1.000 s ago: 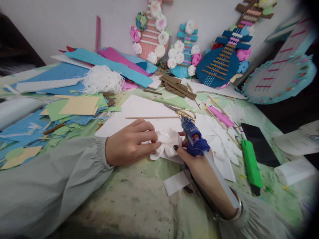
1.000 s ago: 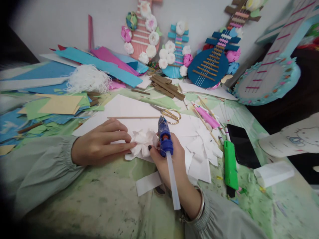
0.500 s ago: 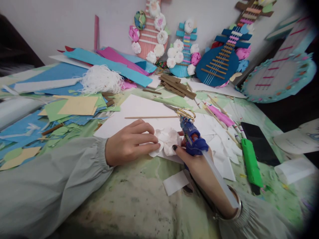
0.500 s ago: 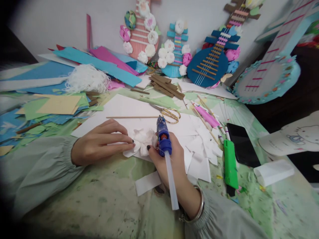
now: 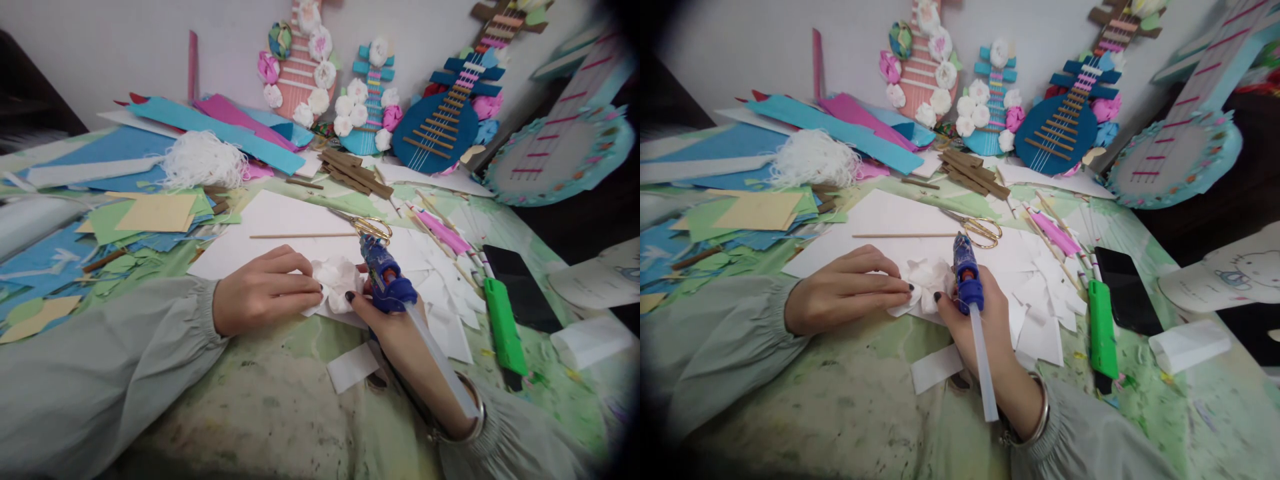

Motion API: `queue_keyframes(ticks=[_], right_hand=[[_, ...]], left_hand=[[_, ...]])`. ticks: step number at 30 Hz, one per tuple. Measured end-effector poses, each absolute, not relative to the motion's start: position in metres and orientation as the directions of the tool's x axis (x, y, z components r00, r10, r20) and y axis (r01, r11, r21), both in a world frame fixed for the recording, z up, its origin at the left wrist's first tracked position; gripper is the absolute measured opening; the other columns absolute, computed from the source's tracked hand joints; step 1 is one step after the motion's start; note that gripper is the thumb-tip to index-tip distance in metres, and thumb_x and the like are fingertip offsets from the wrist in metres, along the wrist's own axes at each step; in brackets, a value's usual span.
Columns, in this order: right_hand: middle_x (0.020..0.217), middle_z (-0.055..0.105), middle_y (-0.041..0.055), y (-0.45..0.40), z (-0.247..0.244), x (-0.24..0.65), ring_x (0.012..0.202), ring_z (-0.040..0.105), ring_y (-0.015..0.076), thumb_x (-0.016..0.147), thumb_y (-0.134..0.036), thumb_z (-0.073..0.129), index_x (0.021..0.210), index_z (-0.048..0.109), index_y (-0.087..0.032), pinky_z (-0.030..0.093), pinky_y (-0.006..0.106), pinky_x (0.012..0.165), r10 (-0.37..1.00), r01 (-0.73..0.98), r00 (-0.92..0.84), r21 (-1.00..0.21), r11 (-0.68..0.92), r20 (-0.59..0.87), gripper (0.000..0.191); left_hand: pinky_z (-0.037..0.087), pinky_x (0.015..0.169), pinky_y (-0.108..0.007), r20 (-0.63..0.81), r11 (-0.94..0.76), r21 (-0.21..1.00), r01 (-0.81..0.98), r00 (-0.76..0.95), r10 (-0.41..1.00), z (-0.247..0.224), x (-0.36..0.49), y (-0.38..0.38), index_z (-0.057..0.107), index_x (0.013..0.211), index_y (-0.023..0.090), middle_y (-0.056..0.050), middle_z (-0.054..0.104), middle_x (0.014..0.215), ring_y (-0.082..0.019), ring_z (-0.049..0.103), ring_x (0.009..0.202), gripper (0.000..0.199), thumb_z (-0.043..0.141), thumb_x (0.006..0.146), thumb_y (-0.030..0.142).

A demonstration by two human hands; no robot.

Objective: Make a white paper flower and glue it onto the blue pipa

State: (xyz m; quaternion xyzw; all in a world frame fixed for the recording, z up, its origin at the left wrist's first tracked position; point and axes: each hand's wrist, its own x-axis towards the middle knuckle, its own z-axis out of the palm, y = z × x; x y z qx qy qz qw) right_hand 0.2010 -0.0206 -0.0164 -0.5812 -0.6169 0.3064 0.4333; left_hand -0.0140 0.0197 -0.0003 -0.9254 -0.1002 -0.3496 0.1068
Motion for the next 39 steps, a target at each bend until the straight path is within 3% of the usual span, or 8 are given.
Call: queue_keyframes(ticks=[12, 21, 39], right_hand=[[0.073, 0.058, -0.0040, -0.022, -0.018, 0.201, 0.064, 0.055, 0.0134, 0.072, -0.026, 0.067, 0.097, 0.060, -0.020, 0.044, 0.025, 0.061, 0.983, 0.450, 0.050, -0.882, 0.136, 0.177, 0.027], [0.074, 0.058, -0.0025, -0.022, -0.015, 0.201, 0.066, 0.055, 0.0150, 0.072, -0.027, 0.065, 0.097, 0.059, -0.019, 0.044, 0.027, 0.063, 0.985, 0.468, 0.047, -0.875, 0.123, 0.163, 0.027], [0.073, 0.058, -0.0035, -0.021, -0.018, 0.201, 0.064, 0.055, 0.0139, 0.072, -0.027, 0.067, 0.095, 0.059, -0.020, 0.044, 0.026, 0.062, 0.983, 0.451, 0.047, -0.882, 0.136, 0.175, 0.025]], left_hand=[[0.049, 0.069, -0.031, 0.661, -0.976, -0.115, 0.185, 0.747, 0.064, -0.002, -0.011, 0.018, 0.063, 0.083, 0.013, -0.009, 0.071, 0.080, -0.019, 0.061, 0.081, 0.010, 0.054, 0.087, 0.011], [0.050, 0.069, -0.033, 0.633, -0.986, -0.039, 0.160, 0.768, 0.100, -0.012, -0.014, 0.019, 0.065, 0.083, 0.020, -0.009, 0.072, 0.085, -0.019, 0.062, 0.083, 0.017, 0.050, 0.091, 0.019], [0.051, 0.069, -0.032, 0.667, -0.983, -0.085, 0.165, 0.742, 0.067, -0.002, -0.012, 0.019, 0.062, 0.088, 0.013, -0.010, 0.072, 0.081, -0.020, 0.064, 0.080, 0.009, 0.053, 0.088, 0.011]])
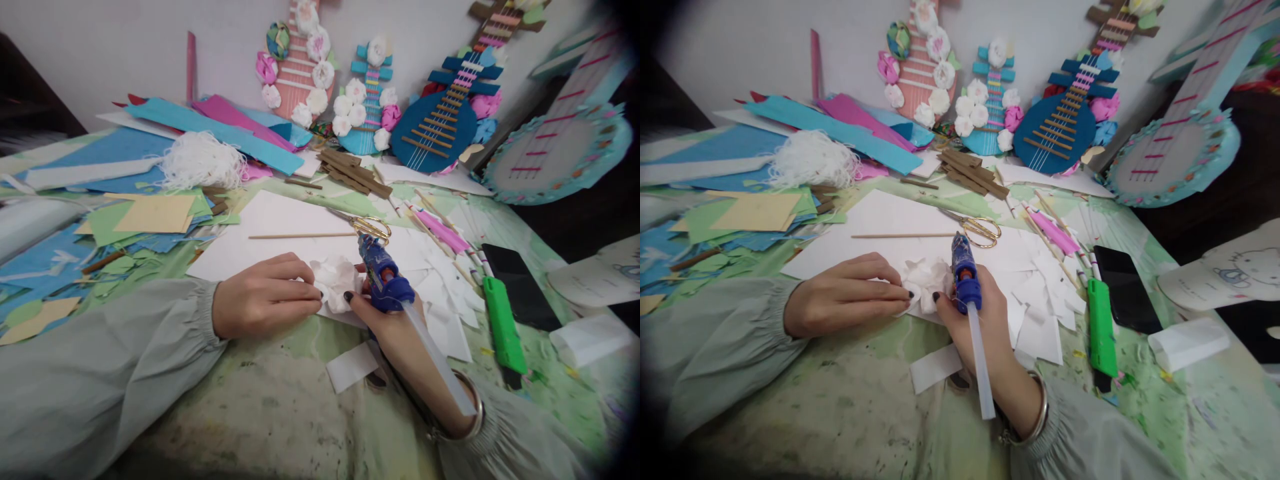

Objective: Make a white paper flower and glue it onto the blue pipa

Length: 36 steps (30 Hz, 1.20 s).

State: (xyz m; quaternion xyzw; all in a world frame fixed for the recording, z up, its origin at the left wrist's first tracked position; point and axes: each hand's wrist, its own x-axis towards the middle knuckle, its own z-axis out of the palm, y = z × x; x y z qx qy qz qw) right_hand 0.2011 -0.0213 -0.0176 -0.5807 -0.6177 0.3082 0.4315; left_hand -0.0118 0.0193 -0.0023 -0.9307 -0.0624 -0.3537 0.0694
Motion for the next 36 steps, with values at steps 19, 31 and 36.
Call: queue_keyframes(ticks=[19, 31, 36], right_hand=[[0.072, 0.059, -0.0031, -0.0211, -0.0182, 0.2012, 0.063, 0.057, 0.0143, 0.072, -0.027, 0.067, 0.093, 0.059, -0.020, 0.045, 0.027, 0.061, 0.984, 0.461, 0.055, -0.878, 0.127, 0.172, 0.024], [0.073, 0.060, -0.0030, -0.0203, -0.0186, 0.2013, 0.064, 0.057, 0.0142, 0.071, -0.025, 0.067, 0.091, 0.059, -0.020, 0.046, 0.026, 0.062, 0.981, 0.453, 0.054, -0.880, 0.142, 0.186, 0.022], [0.073, 0.060, -0.0027, -0.0214, -0.0174, 0.2004, 0.063, 0.057, 0.0147, 0.072, -0.027, 0.068, 0.092, 0.059, -0.020, 0.046, 0.027, 0.062, 0.985, 0.448, 0.058, -0.886, 0.120, 0.162, 0.024]], left_hand=[[0.051, 0.067, -0.032, 0.606, -0.973, -0.052, 0.225, 0.781, 0.149, -0.0045, -0.0136, 0.0215, 0.064, 0.083, 0.019, -0.007, 0.073, 0.080, -0.017, 0.065, 0.077, 0.016, 0.050, 0.090, 0.019], [0.048, 0.067, -0.031, 0.608, -0.978, -0.085, 0.192, 0.787, 0.101, -0.0050, -0.0134, 0.0216, 0.063, 0.084, 0.018, -0.007, 0.070, 0.076, -0.018, 0.063, 0.080, 0.014, 0.051, 0.090, 0.017], [0.048, 0.068, -0.030, 0.609, -0.971, -0.067, 0.231, 0.780, 0.143, -0.0042, -0.0133, 0.0205, 0.062, 0.082, 0.019, -0.006, 0.071, 0.077, -0.017, 0.063, 0.079, 0.013, 0.052, 0.090, 0.018]])
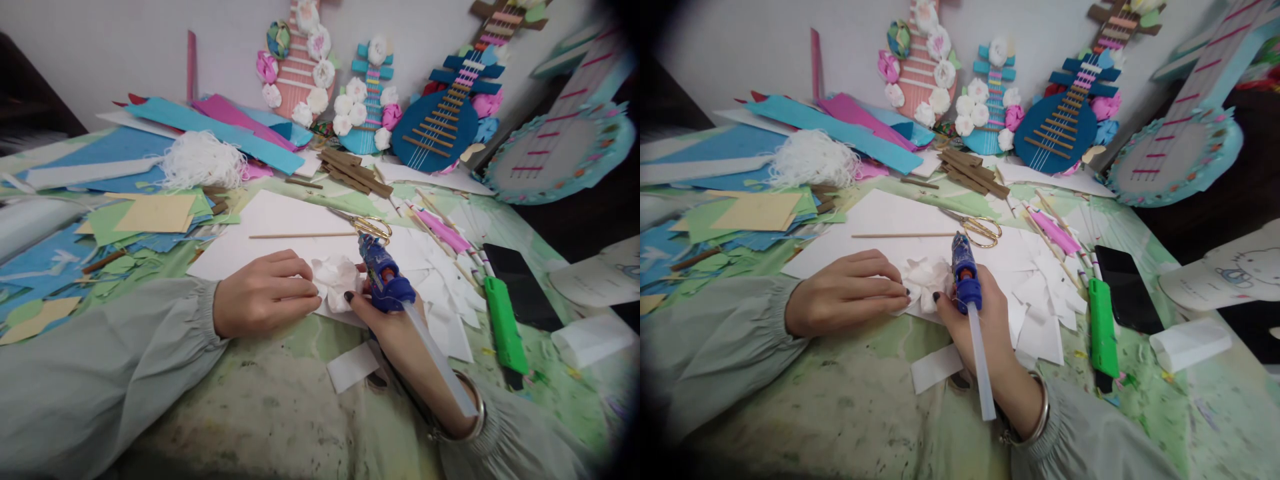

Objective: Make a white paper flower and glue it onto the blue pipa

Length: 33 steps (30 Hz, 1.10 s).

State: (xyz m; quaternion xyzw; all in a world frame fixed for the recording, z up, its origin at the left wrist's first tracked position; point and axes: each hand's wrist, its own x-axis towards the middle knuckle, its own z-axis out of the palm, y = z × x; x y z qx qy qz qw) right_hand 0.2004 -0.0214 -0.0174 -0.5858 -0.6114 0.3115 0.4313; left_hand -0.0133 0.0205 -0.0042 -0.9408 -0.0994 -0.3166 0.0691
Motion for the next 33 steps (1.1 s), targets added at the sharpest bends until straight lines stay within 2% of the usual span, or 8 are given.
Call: queue_keyframes(ticks=[5, 21, 33], right_hand=[[0.074, 0.061, -0.0020, -0.0212, -0.0169, 0.2004, 0.064, 0.057, 0.0150, 0.071, -0.026, 0.067, 0.093, 0.060, -0.020, 0.046, 0.027, 0.063, 0.984, 0.449, 0.061, -0.885, 0.124, 0.169, 0.024], [0.072, 0.058, -0.0040, -0.0213, -0.0172, 0.2008, 0.063, 0.055, 0.0127, 0.071, -0.022, 0.067, 0.090, 0.059, -0.020, 0.044, 0.025, 0.061, 0.980, 0.463, 0.048, -0.874, 0.149, 0.193, 0.020], [0.073, 0.059, -0.0037, -0.0203, -0.0183, 0.2007, 0.064, 0.056, 0.0135, 0.071, -0.024, 0.067, 0.094, 0.060, -0.020, 0.045, 0.025, 0.062, 0.980, 0.443, 0.052, -0.884, 0.151, 0.193, 0.025]], left_hand=[[0.050, 0.067, -0.031, 0.642, -0.968, -0.105, 0.228, 0.759, 0.109, -0.0041, -0.0128, 0.0206, 0.062, 0.083, 0.017, -0.008, 0.072, 0.080, -0.018, 0.064, 0.079, 0.010, 0.053, 0.089, 0.016], [0.052, 0.067, -0.033, 0.665, -0.976, -0.112, 0.185, 0.744, 0.065, -0.0053, -0.0109, 0.0220, 0.062, 0.084, 0.013, -0.011, 0.073, 0.085, -0.020, 0.065, 0.080, 0.008, 0.054, 0.087, 0.012], [0.053, 0.074, -0.036, 0.693, -0.950, -0.125, 0.286, 0.710, 0.122, -0.0044, -0.0129, 0.0199, 0.060, 0.089, 0.014, -0.015, 0.072, 0.100, -0.021, 0.064, 0.089, 0.007, 0.054, 0.089, 0.015]])
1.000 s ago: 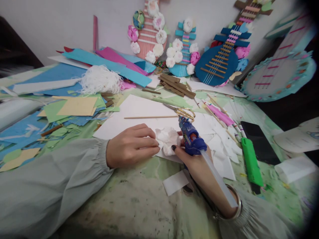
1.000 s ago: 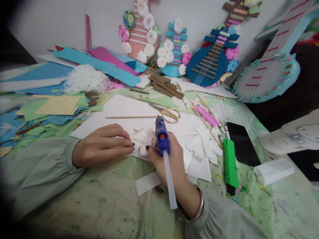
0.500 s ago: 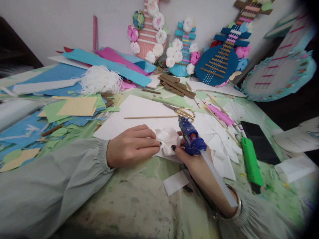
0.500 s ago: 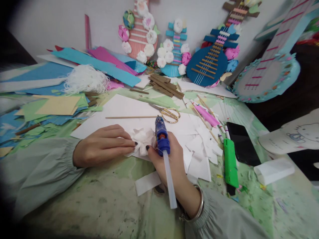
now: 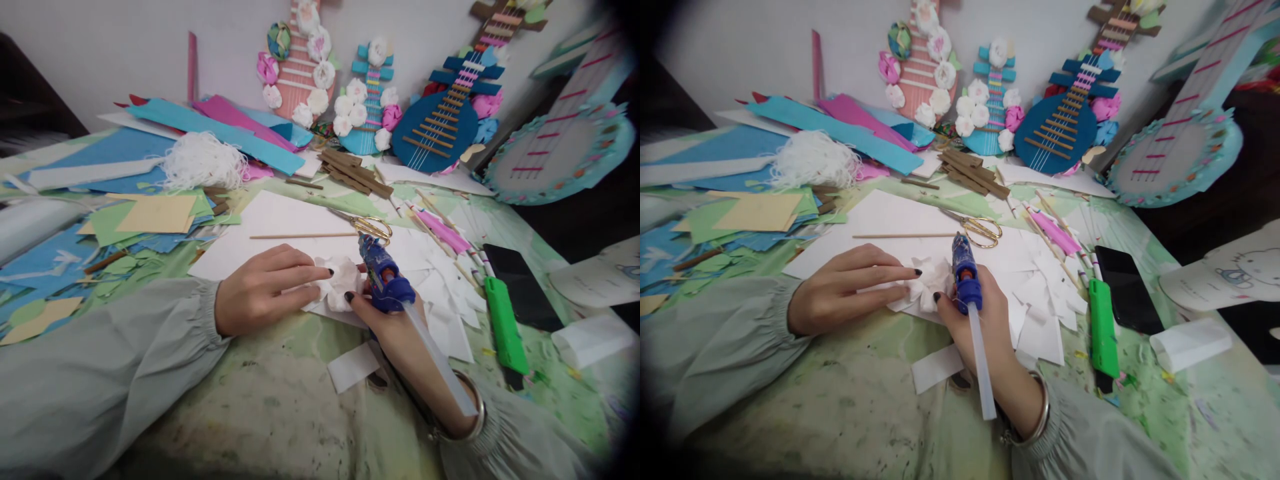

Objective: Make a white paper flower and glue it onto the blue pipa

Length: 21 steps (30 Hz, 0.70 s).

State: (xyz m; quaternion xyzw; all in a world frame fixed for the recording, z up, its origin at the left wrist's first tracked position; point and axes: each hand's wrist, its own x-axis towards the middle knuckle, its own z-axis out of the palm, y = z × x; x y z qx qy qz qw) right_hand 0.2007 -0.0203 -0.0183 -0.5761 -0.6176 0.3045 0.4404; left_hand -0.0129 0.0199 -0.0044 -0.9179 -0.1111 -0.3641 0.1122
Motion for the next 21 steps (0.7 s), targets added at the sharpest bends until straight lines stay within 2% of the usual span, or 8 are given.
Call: queue_keyframes(ticks=[8, 13, 16, 21], right_hand=[[0.074, 0.060, -0.0034, -0.0209, -0.0201, 0.2014, 0.064, 0.057, 0.0139, 0.071, -0.024, 0.068, 0.094, 0.060, -0.020, 0.046, 0.026, 0.063, 0.980, 0.437, 0.056, -0.888, 0.148, 0.191, 0.024], [0.074, 0.061, -0.0029, -0.0216, -0.0196, 0.2015, 0.064, 0.057, 0.0145, 0.072, -0.027, 0.067, 0.094, 0.060, -0.020, 0.046, 0.026, 0.062, 0.979, 0.460, 0.059, -0.875, 0.148, 0.197, 0.024], [0.077, 0.063, -0.0017, -0.0220, -0.0166, 0.2012, 0.067, 0.058, 0.0150, 0.074, -0.028, 0.065, 0.093, 0.060, -0.020, 0.046, 0.026, 0.063, 0.980, 0.473, 0.056, -0.869, 0.144, 0.192, 0.022], [0.082, 0.065, 0.0008, -0.0217, -0.0128, 0.2024, 0.070, 0.059, 0.0167, 0.078, -0.034, 0.061, 0.096, 0.061, -0.020, 0.047, 0.028, 0.065, 0.984, 0.501, 0.062, -0.858, 0.114, 0.167, 0.024]], left_hand=[[0.052, 0.075, -0.034, 0.680, -0.931, -0.151, 0.332, 0.719, 0.146, -0.0057, -0.0140, 0.0194, 0.061, 0.086, 0.016, -0.012, 0.070, 0.098, -0.020, 0.062, 0.089, 0.009, 0.053, 0.090, 0.017], [0.049, 0.070, -0.032, 0.716, -0.903, -0.156, 0.400, 0.676, 0.176, -0.0072, -0.0119, 0.0196, 0.062, 0.082, 0.015, -0.009, 0.066, 0.082, -0.018, 0.059, 0.079, 0.004, 0.059, 0.085, 0.014], [0.048, 0.070, -0.031, 0.731, -0.885, -0.149, 0.442, 0.652, 0.202, -0.0085, -0.0116, 0.0205, 0.062, 0.081, 0.015, -0.007, 0.064, 0.081, -0.017, 0.057, 0.078, 0.003, 0.061, 0.083, 0.014], [0.048, 0.072, -0.031, 0.710, -0.906, -0.140, 0.399, 0.678, 0.189, -0.0078, -0.0136, 0.0221, 0.061, 0.079, 0.015, -0.006, 0.065, 0.081, -0.017, 0.057, 0.080, 0.007, 0.058, 0.085, 0.014]])
